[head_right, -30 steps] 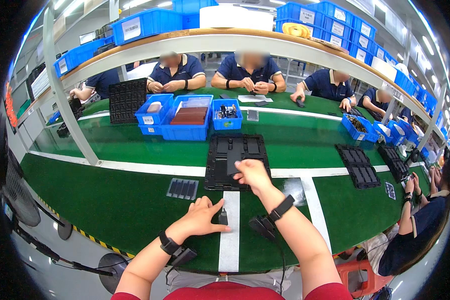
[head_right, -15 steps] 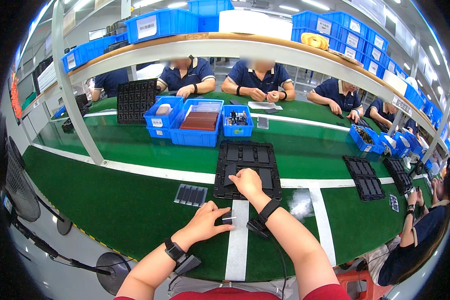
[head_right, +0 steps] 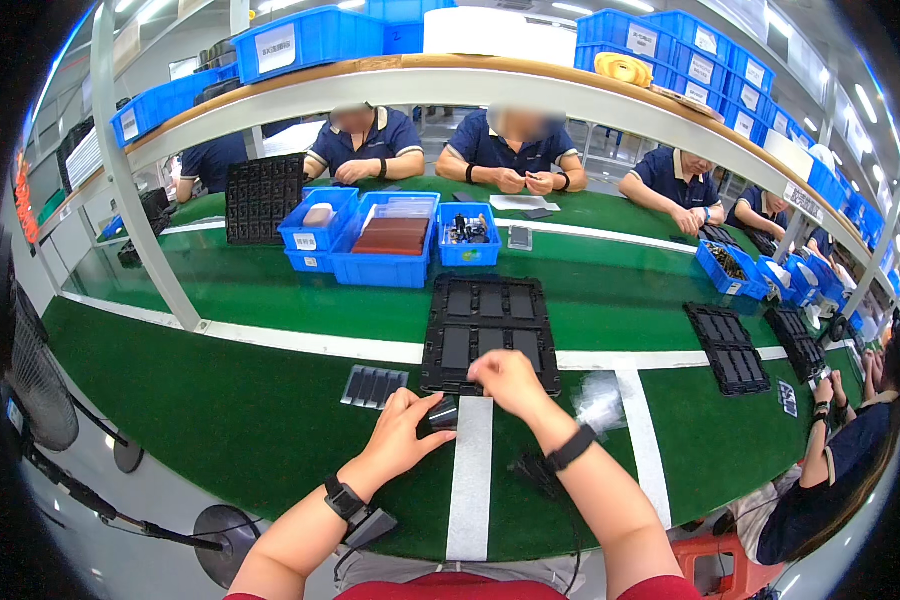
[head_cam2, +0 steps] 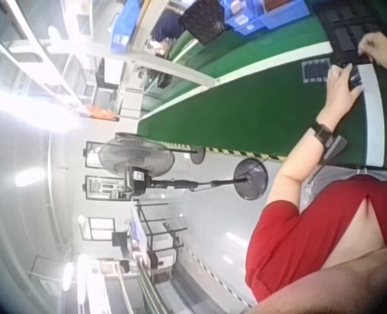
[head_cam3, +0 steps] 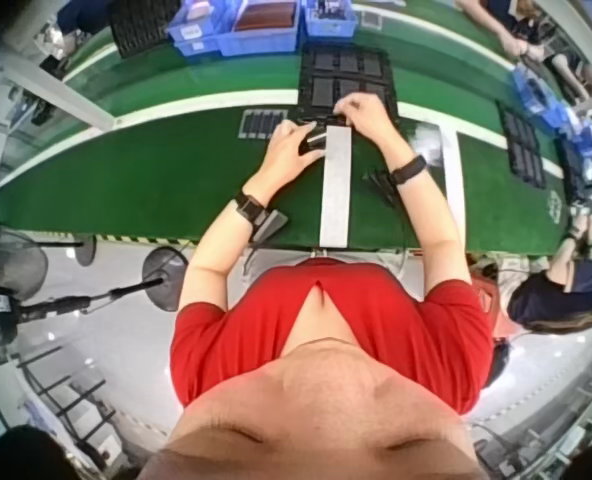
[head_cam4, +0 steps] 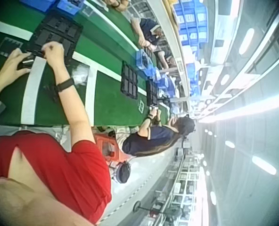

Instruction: Assembling small electronic components on a factory production line.

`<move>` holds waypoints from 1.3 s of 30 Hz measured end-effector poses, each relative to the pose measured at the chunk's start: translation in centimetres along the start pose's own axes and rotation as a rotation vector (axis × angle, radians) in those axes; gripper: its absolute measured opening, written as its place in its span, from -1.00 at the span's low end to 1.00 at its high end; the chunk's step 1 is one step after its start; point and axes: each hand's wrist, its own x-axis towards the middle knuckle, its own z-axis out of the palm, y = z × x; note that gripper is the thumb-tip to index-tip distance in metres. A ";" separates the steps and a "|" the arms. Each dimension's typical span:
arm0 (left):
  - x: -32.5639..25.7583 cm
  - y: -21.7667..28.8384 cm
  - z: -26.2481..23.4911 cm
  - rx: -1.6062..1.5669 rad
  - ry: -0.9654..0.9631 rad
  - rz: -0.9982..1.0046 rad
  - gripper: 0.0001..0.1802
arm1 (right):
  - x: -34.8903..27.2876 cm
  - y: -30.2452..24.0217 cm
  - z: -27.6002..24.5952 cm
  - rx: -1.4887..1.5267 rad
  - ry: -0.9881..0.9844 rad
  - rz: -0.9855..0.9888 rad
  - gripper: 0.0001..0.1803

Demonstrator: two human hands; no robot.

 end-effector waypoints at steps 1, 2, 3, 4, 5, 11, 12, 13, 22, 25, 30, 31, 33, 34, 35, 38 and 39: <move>0.0 0.0 -0.1 0.004 0.001 -0.002 -0.39 | -1.1 -0.2 0.4 0.058 -0.051 0.031 -0.85; -0.1 0.1 -0.3 0.023 -0.017 0.031 -0.36 | -2.3 -0.7 0.8 0.137 -0.079 0.102 -0.86; -0.1 0.2 -0.4 0.043 -0.036 0.064 -0.33 | -3.3 -1.1 1.1 0.216 -0.108 0.174 -0.84; -0.1 0.5 -0.4 0.039 -0.044 0.070 -0.33 | -4.2 -1.1 1.2 0.218 -0.099 0.180 -0.84; 0.0 0.8 -0.5 0.045 -0.059 0.114 -0.32 | -4.9 -1.0 1.2 0.409 -0.064 0.199 -0.84; 0.5 0.5 -0.1 -0.706 -0.089 -0.133 -0.72 | -6.9 -0.9 0.2 0.623 0.030 0.113 -0.84; 0.3 0.2 -0.1 -0.839 -0.133 -0.191 -0.82 | -7.2 -1.0 0.2 0.652 -0.007 0.116 -0.84; 0.4 0.2 0.0 -0.973 -0.179 -0.248 -0.89 | -7.4 -1.1 0.2 0.681 -0.041 0.119 -0.85; 0.1 1.1 0.2 -0.799 -0.093 -0.080 -0.90 | -8.2 -0.7 1.3 0.588 -0.012 0.013 -0.83; 0.0 1.7 -0.3 -0.683 -0.139 -0.009 -0.93 | -8.2 -0.3 1.9 0.473 0.024 -0.091 -0.77; 0.0 2.2 -0.2 -0.619 -0.142 0.023 -0.92 | -8.4 0.3 1.9 0.616 -0.005 -0.070 -0.78; 0.0 2.1 -0.1 -0.629 -0.120 0.015 -0.92 | -8.5 0.1 1.8 0.616 -0.007 -0.070 -0.78; -0.2 2.0 0.2 -0.640 -0.098 0.006 -0.91 | -9.2 -0.7 1.3 0.646 0.007 0.022 -0.80; -0.3 1.8 0.4 -0.643 -0.043 0.004 -0.90 | -9.5 -1.0 1.1 0.644 0.005 0.022 -0.80; -0.3 1.8 0.5 -0.645 0.011 0.001 -0.90 | -9.9 -1.2 0.8 0.683 0.006 0.086 -0.81; -0.4 1.6 0.6 -0.685 0.094 -0.066 -0.90 | -10.7 -0.1 -1.3 0.668 0.065 0.169 -0.84; -0.4 1.4 0.6 -0.685 0.098 -0.071 -0.90 | -11.1 0.6 -2.4 0.618 0.119 0.184 -0.85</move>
